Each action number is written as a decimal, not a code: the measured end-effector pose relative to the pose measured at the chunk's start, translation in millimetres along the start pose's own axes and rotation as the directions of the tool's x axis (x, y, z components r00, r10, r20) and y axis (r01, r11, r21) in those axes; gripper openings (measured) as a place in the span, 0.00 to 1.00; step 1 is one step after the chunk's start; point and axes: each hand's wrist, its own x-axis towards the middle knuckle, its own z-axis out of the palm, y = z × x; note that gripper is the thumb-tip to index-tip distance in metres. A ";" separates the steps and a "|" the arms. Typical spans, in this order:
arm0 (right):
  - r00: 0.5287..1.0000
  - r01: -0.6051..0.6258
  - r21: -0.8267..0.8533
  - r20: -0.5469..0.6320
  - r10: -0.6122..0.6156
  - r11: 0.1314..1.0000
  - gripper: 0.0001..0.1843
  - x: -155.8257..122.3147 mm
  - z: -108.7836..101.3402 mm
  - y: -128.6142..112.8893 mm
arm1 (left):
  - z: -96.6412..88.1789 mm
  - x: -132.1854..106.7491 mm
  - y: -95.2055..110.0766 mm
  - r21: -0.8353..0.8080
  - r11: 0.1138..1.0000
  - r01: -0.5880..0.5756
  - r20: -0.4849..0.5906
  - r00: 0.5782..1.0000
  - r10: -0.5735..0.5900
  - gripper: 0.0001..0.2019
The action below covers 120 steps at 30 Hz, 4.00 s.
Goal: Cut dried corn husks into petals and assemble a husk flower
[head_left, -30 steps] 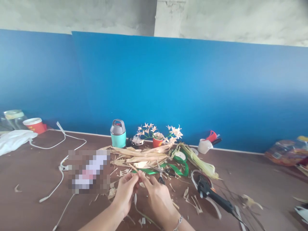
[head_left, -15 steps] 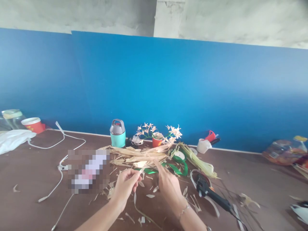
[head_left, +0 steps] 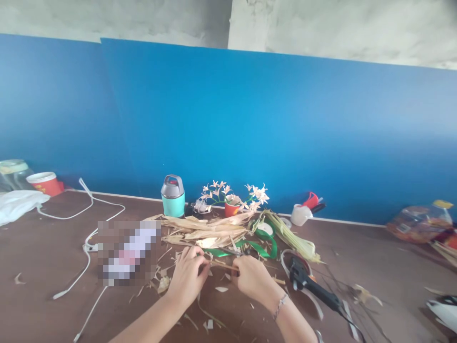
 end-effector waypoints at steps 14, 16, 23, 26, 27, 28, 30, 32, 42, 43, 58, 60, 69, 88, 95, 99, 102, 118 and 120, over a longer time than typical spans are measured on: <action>0.965 -0.257 0.731 0.227 0.130 0.632 0.08 13.5 6.9 -9.4 | -5.1 -1.0 5.3 -0.106 0.994 0.006 -0.048 0.999 -0.011 0.06; 0.967 -0.254 0.767 0.221 0.129 0.589 0.10 12.9 10.6 -13.2 | -6.0 -1.1 10.5 -0.254 0.967 0.002 -0.024 1.000 -0.008 0.05; 0.982 -0.188 0.849 0.153 0.112 0.494 0.15 7.7 17.0 -23.5 | -3.8 -0.1 14.7 -0.592 0.795 0.131 0.081 0.991 -0.103 0.05; 0.977 -0.209 0.897 0.205 0.053 0.389 0.16 6.4 15.5 -23.5 | -5.3 0.9 12.8 -0.655 0.740 0.148 0.118 0.989 -0.093 0.07; 0.974 -0.223 0.908 0.224 0.037 0.356 0.16 6.0 14.6 -23.5 | -6.2 1.1 12.5 -0.670 0.726 0.157 0.134 0.987 -0.090 0.07; 0.972 -0.229 0.914 0.232 0.030 0.335 0.16 5.6 13.8 -23.6 | -7.1 1.1 12.4 -0.681 0.714 0.166 0.149 0.985 -0.086 0.08; 0.972 -0.231 0.919 0.234 0.028 0.321 0.15 5.1 12.5 -24.2 | -8.7 0.8 12.8 -0.689 0.702 0.180 0.175 0.981 -0.079 0.08; 0.975 -0.221 0.918 0.219 0.045 0.329 0.14 5.0 12.3 -24.7 | -9.4 -0.1 13.7 -0.677 0.715 0.175 0.182 0.981 -0.067 0.08; 0.968 -0.213 0.933 0.160 0.193 0.292 0.10 4.1 16.4 -29.4 | -11.6 -11.9 20.1 -0.107 0.982 -0.155 -0.178 0.975 0.134 0.06; 0.968 -0.209 0.934 0.156 0.194 0.288 0.10 3.2 16.3 -30.4 | -12.3 -12.6 20.6 -0.052 0.984 -0.172 -0.190 0.969 0.159 0.05; 0.991 -0.024 0.883 0.082 -0.104 0.469 0.23 -4.3 15.8 -40.0 | -10.1 0.6 8.1 -0.672 0.673 0.308 0.077 0.933 -0.351 0.13; 0.988 -0.026 0.881 0.094 -0.120 0.472 0.23 -4.2 15.0 -40.8 | -12.2 0.0 10.8 -0.693 0.646 0.321 0.099 0.929 -0.356 0.13; 0.954 0.298 0.613 -0.217 -0.206 0.732 0.20 -2.8 35.9 -32.5 | -10.6 0.1 18.0 -0.732 0.543 0.411 0.127 0.865 -0.485 0.13; 0.981 0.012 -0.282 -0.183 -0.066 0.959 0.40 -8.0 30.7 -35.9 | -11.5 -0.8 24.9 -0.709 0.567 0.419 0.118 0.863 -0.490 0.16; 0.993 0.089 0.753 -0.116 -0.002 0.652 0.27 3.2 20.1 -22.1 | -15.6 -0.4 20.8 -0.725 0.547 0.418 0.102 0.851 -0.515 0.13; 0.984 -0.077 0.889 0.141 -0.110 0.450 0.32 -0.2 22.2 -34.1 | -12.3 -1.3 17.3 -0.722 0.586 0.368 0.088 0.889 -0.449 0.12; 0.990 0.021 0.849 0.056 -0.129 0.529 0.22 -0.4 22.1 -36.5 | -10.5 -2.1 16.2 -0.704 0.618 0.349 0.082 0.905 -0.417 0.12; 0.963 0.107 0.138 -0.260 -0.068 0.985 0.13 5.4 10.0 -8.2 | -5.1 1.0 5.8 -0.397 0.899 0.185 -0.045 0.974 -0.220 0.15; 0.994 0.093 0.219 -0.081 -0.077 0.971 0.07 5.0 6.0 -8.4 | -2.4 1.7 1.4 -0.291 0.949 0.125 -0.039 0.989 -0.142 0.12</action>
